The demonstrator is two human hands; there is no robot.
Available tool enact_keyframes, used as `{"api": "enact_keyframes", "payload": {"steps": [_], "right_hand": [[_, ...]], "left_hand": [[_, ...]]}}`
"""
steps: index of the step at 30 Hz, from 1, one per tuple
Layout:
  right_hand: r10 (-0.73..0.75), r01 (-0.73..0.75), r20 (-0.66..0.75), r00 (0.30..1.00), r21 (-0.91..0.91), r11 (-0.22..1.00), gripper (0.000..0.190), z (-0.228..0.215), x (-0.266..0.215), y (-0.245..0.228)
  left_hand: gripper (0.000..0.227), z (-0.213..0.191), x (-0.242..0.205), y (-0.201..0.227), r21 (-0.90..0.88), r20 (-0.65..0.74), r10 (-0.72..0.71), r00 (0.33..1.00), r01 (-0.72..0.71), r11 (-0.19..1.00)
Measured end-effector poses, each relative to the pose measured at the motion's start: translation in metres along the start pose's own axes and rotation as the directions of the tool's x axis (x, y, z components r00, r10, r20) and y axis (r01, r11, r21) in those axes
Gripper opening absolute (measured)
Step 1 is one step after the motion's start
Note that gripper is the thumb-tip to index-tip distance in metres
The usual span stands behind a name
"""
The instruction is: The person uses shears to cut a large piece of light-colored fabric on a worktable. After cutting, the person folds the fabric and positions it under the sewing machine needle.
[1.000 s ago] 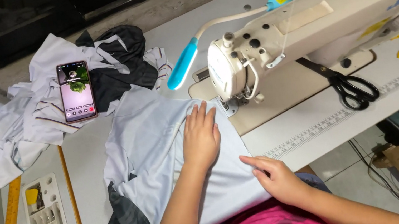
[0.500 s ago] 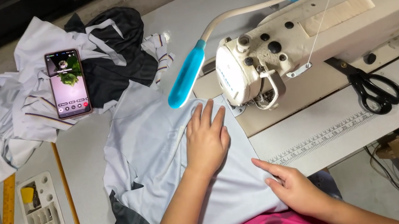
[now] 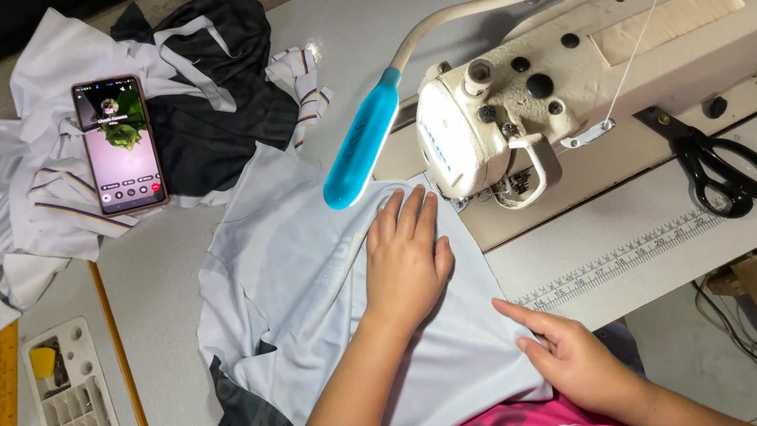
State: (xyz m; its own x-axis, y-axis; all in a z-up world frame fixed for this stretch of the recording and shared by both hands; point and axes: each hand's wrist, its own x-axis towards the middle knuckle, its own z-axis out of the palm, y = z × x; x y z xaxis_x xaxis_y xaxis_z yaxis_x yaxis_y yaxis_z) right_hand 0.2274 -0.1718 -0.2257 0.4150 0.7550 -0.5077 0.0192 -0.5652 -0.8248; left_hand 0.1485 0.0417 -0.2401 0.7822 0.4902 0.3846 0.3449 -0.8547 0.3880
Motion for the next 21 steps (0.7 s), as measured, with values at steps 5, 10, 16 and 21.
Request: {"api": "enact_keyframes", "payload": {"steps": [5,10,16,21], "right_hand": [[0.023,-0.023,-0.015,1.000,-0.001,1.000,0.050,-0.005,0.001,-0.007],[0.009,-0.009,-0.007,1.000,0.010,1.000,0.051,-0.008,0.006,-0.008],[0.080,-0.081,-0.027,0.996,-0.074,0.994,0.056,-0.011,0.004,-0.010],[0.079,-0.090,-0.045,0.996,-0.372,0.924,0.056,-0.018,0.009,-0.028]], "left_hand": [[0.053,0.003,0.003,0.003,0.017,-0.021,-0.021,1.000,0.022,1.000],[0.054,0.005,0.007,0.003,0.022,-0.027,-0.030,0.999,0.031,0.999],[0.060,0.001,0.009,0.005,-0.035,-0.009,-0.068,0.998,0.068,0.997],[0.055,0.001,0.008,0.005,-0.088,-0.055,-0.069,0.996,0.064,0.994]]}}
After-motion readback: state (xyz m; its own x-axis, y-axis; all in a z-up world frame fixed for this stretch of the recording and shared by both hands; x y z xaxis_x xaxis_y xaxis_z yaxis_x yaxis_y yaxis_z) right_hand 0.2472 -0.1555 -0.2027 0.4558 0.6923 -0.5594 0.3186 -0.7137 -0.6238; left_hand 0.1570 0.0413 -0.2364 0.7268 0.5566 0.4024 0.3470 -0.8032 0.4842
